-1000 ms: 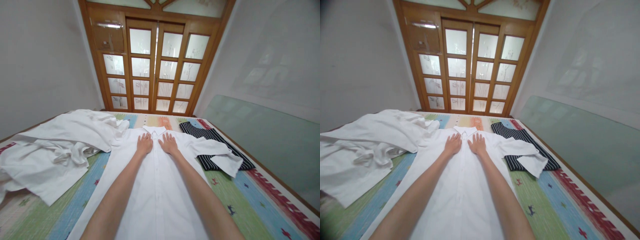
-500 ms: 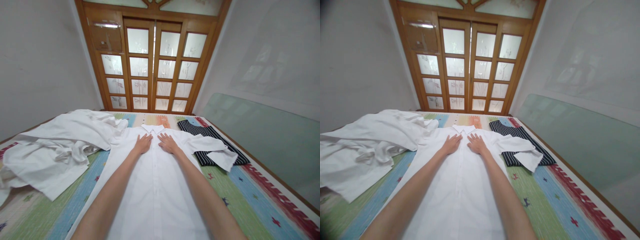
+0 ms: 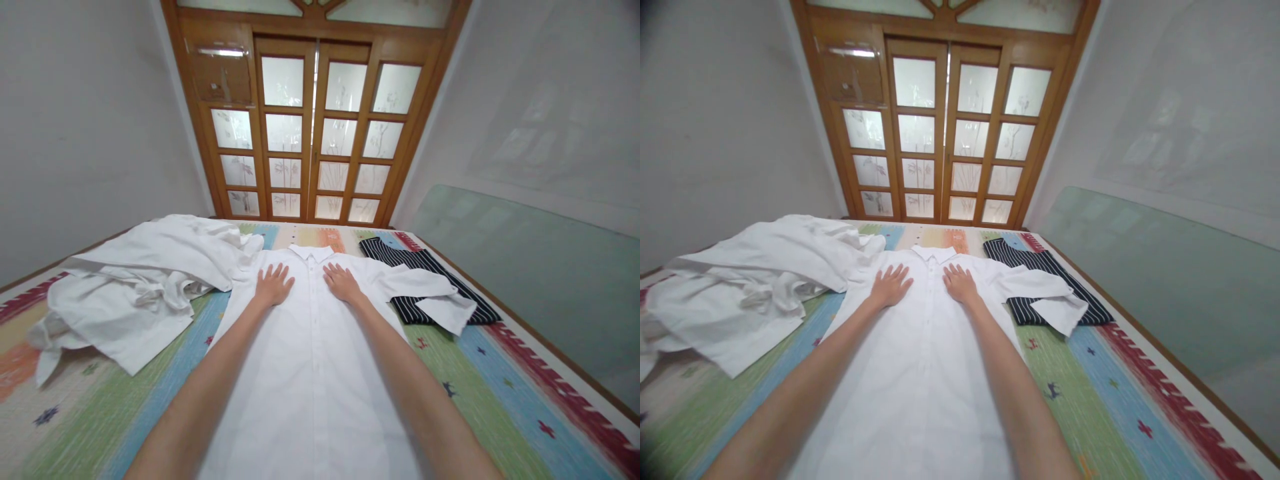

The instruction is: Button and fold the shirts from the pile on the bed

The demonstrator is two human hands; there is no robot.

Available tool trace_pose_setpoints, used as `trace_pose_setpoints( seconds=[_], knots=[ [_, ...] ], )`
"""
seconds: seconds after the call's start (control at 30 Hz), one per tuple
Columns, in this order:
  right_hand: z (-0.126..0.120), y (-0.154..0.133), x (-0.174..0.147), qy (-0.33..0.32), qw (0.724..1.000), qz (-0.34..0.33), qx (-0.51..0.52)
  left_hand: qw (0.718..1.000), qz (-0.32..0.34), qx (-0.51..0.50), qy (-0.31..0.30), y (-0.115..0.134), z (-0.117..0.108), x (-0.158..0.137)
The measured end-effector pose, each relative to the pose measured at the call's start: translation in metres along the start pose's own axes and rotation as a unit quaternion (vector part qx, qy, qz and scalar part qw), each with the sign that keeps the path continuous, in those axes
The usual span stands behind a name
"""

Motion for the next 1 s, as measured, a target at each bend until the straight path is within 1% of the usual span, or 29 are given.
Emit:
trace_pose_setpoints(
  seconds=[0.07,0.17,0.3,0.37,0.43,0.53,0.63,0.7,0.73,0.8,0.87,1.0],
  knots=[
    [0.000,0.000,-0.003,0.004,1.000,0.016,-0.010,1.000,-0.021,0.009,0.003,-0.013,-0.003,-0.003],
    [-0.001,-0.001,-0.005,0.016,0.999,0.032,-0.027,0.999,-0.029,0.014,0.013,-0.027,-0.006,-0.009],
    [-0.007,-0.010,-0.007,0.061,0.996,0.028,-0.062,0.996,-0.039,0.028,0.072,-0.033,-0.009,-0.014],
    [-0.011,-0.018,-0.007,0.089,0.994,0.017,-0.065,0.995,-0.047,0.036,0.085,-0.033,-0.009,-0.014],
    [-0.013,-0.026,-0.008,0.113,0.993,0.013,-0.043,0.995,-0.046,0.042,0.076,-0.033,-0.009,-0.013],
    [-0.013,-0.040,-0.011,0.137,0.990,0.019,0.018,0.997,-0.032,0.045,0.060,-0.036,-0.009,-0.009],
    [-0.012,-0.053,-0.015,0.151,0.988,-0.005,0.031,0.996,-0.031,0.057,0.065,-0.036,-0.011,-0.006],
    [-0.011,-0.059,-0.019,0.144,0.989,-0.031,0.018,0.993,-0.023,0.077,0.086,-0.032,-0.014,-0.005],
    [-0.011,-0.062,-0.020,0.134,0.990,-0.040,0.014,0.991,-0.007,0.085,0.099,-0.028,-0.015,-0.004],
    [-0.011,-0.065,-0.023,0.116,0.992,-0.041,0.013,0.989,0.045,0.082,0.116,-0.015,-0.018,-0.003],
    [-0.010,-0.065,-0.024,0.111,0.993,-0.027,0.016,0.988,0.088,0.050,0.117,0.001,-0.020,-0.002],
    [-0.009,-0.060,-0.023,0.135,0.989,0.004,0.058,0.989,0.100,-0.042,0.100,0.029,-0.019,0.000]
  ],
)
Point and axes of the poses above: each hand's wrist, its own x-axis towards the middle knuckle, its own z-axis out of the palm, y = z × x, the point moved 2 cm from there along x, towards the middle knuckle, and after that the axes turned 14 degrees about y, right-handed, at the moved point
